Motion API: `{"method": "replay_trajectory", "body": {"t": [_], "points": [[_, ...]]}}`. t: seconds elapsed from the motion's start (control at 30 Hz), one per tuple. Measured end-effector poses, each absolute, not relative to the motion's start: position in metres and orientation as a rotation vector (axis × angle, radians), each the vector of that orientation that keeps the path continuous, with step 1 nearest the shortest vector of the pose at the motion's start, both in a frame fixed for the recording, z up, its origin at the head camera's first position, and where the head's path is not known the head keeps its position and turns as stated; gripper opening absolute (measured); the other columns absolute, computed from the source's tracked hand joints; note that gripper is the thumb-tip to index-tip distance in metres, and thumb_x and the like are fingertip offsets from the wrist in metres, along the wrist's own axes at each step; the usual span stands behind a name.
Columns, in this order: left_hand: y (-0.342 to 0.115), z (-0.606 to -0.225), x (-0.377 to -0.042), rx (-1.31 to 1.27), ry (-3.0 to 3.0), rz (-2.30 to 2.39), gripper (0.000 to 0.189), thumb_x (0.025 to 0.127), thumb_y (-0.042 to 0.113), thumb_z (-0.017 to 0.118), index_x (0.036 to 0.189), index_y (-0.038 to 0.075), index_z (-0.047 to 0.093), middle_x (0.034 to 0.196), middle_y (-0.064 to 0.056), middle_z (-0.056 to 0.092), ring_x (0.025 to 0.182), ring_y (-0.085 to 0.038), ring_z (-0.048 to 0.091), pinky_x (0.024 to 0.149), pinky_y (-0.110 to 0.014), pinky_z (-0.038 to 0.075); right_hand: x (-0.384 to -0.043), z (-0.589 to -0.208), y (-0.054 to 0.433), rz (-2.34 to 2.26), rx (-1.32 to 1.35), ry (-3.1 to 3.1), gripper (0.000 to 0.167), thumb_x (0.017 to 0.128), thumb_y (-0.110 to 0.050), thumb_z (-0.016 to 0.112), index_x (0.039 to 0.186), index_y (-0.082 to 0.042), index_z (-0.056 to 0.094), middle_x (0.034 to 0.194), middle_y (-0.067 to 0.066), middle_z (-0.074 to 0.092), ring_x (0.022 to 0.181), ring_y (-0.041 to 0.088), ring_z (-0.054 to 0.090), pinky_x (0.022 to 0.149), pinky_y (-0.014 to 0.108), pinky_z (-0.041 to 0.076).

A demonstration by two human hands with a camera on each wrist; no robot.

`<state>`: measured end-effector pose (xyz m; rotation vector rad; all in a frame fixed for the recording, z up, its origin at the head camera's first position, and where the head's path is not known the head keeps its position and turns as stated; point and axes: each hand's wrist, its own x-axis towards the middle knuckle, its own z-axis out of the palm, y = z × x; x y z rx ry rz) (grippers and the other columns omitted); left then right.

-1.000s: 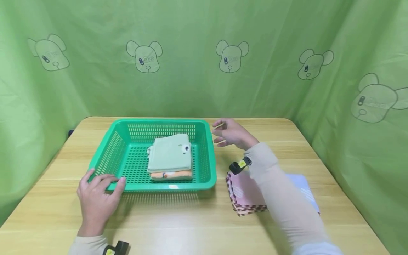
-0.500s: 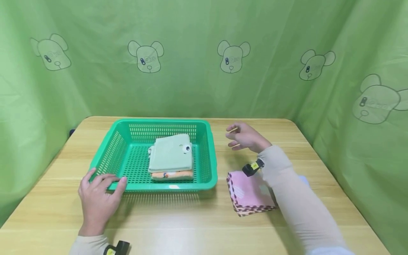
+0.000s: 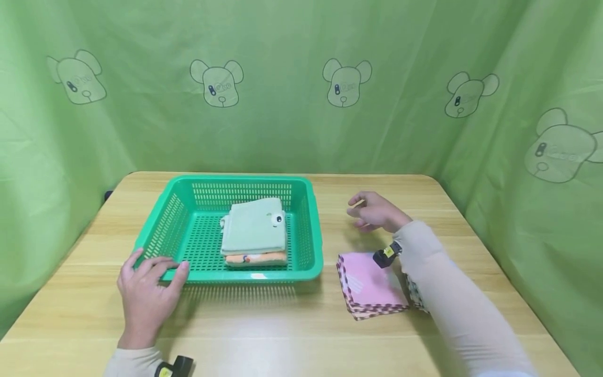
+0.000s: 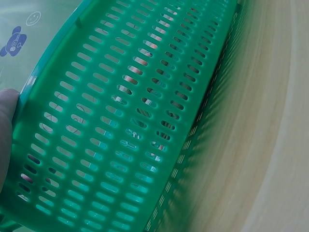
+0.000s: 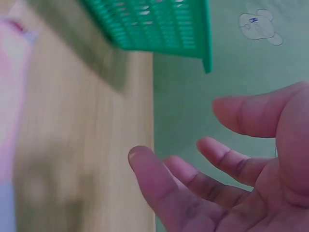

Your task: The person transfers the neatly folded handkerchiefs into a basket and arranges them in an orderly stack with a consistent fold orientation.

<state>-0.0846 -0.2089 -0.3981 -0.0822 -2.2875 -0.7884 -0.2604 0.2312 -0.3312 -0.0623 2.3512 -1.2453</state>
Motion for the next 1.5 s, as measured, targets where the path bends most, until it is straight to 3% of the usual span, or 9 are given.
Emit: {"method": "replay_trajectory", "body": {"t": [0.17,0.73,0.9,1.13,1.5], "points": [[-0.209,-0.398,-0.085,-0.086,-2.274,-0.79,0.035,0.081,0.036,0.065,0.078,0.003,0.072,0.091,-0.02,0.069,0.126,-0.047,0.039,0.102,-0.066,0.019,-0.258,-0.336,0.241,-1.179,-0.053,2.367,0.048,0.097,-0.014,0.056,0.135,0.008,0.037,0.127,0.028,0.049,0.085,0.029,0.06,0.082,0.047,0.054],[-0.208,-0.399,-0.086,-0.083,-2.269,-0.796,0.034,0.081,0.036,0.067,0.077,0.002,0.072,0.09,-0.02,0.07,0.125,-0.047,0.04,0.098,-0.068,0.021,-0.248,-0.349,0.279,-0.956,-0.062,2.347,0.046,0.096,-0.017,0.057,0.131,0.008,0.04,0.104,0.023,0.056,0.084,0.03,0.061,0.077,0.043,0.055],[-0.208,-0.4,-0.086,-0.088,-2.272,-0.787,0.035,0.081,0.036,0.066,0.077,0.002,0.072,0.09,-0.02,0.07,0.125,-0.048,0.04,0.099,-0.068,0.02,-0.244,-0.355,0.29,-0.963,-0.074,2.331,0.05,0.096,-0.018,0.059,0.131,0.009,0.038,0.105,0.021,0.056,0.087,0.031,0.06,0.079,0.044,0.055],[-0.208,-0.398,-0.085,-0.076,-2.282,-0.792,0.034,0.081,0.036,0.066,0.077,0.002,0.072,0.09,-0.02,0.07,0.125,-0.047,0.04,0.099,-0.068,0.02,-0.237,-0.359,0.298,-0.983,-0.065,2.313,0.045,0.095,-0.017,0.06,0.127,0.008,0.04,0.092,0.019,0.059,0.079,0.03,0.062,0.076,0.045,0.055],[-0.208,-0.398,-0.085,-0.086,-2.275,-0.778,0.034,0.081,0.036,0.066,0.077,0.002,0.072,0.089,-0.02,0.07,0.124,-0.047,0.041,0.101,-0.067,0.02,-0.23,-0.37,0.308,-1.03,-0.032,2.289,0.046,0.091,-0.014,0.064,0.124,0.008,0.042,0.097,0.018,0.058,0.078,0.029,0.064,0.074,0.043,0.056]]}}
